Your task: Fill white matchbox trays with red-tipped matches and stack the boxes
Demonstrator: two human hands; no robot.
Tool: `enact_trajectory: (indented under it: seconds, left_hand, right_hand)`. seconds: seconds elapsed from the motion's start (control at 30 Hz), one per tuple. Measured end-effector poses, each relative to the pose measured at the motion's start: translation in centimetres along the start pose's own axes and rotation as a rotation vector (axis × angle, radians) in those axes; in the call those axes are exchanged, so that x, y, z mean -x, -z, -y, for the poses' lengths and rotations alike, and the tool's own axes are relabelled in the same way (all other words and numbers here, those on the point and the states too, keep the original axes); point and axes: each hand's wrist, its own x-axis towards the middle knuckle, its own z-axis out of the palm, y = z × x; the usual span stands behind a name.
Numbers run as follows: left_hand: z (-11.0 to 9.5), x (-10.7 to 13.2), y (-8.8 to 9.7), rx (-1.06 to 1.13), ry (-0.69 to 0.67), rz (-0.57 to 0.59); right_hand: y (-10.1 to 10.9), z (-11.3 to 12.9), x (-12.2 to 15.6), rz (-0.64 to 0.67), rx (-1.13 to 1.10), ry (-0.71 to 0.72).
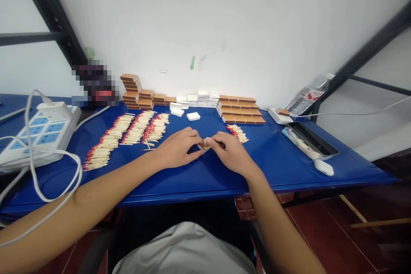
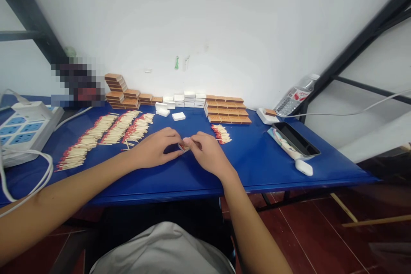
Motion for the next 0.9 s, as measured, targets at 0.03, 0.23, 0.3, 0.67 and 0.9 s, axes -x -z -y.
enact_trajectory:
  seconds: [0.03,0.23,0.3,0.67,0.9]
  left_hand:
    - [0.0,0.0,0.0,-0.001,0.002,0.0]
    - [-0.2,-0.2,-0.1,-0.027,0.005,-0.017]
    - [0.0,-0.3,-0.3,-0.028,-0.004,-0.021]
    - [0.0,-0.3,-0.5,0.02,0.032,-0.023]
    - [0.0,-1.0,-0.9,0.017,0.147,-0.014]
  right_hand:
    - [0.1,-0.2,0.0,-0.023,0.007,-0.008]
    - [-0.2,-1.9,0.2,-0.198,0.149,-0.069]
    - [-0.3,-2.3,0.3,-0.178,0.132,-0.031]
    - [7.5,-9.1,3.1,-0.217,0.163,-0.162]
    - [8.8,-12.5,4.6,-0.087,0.1,-0.189]
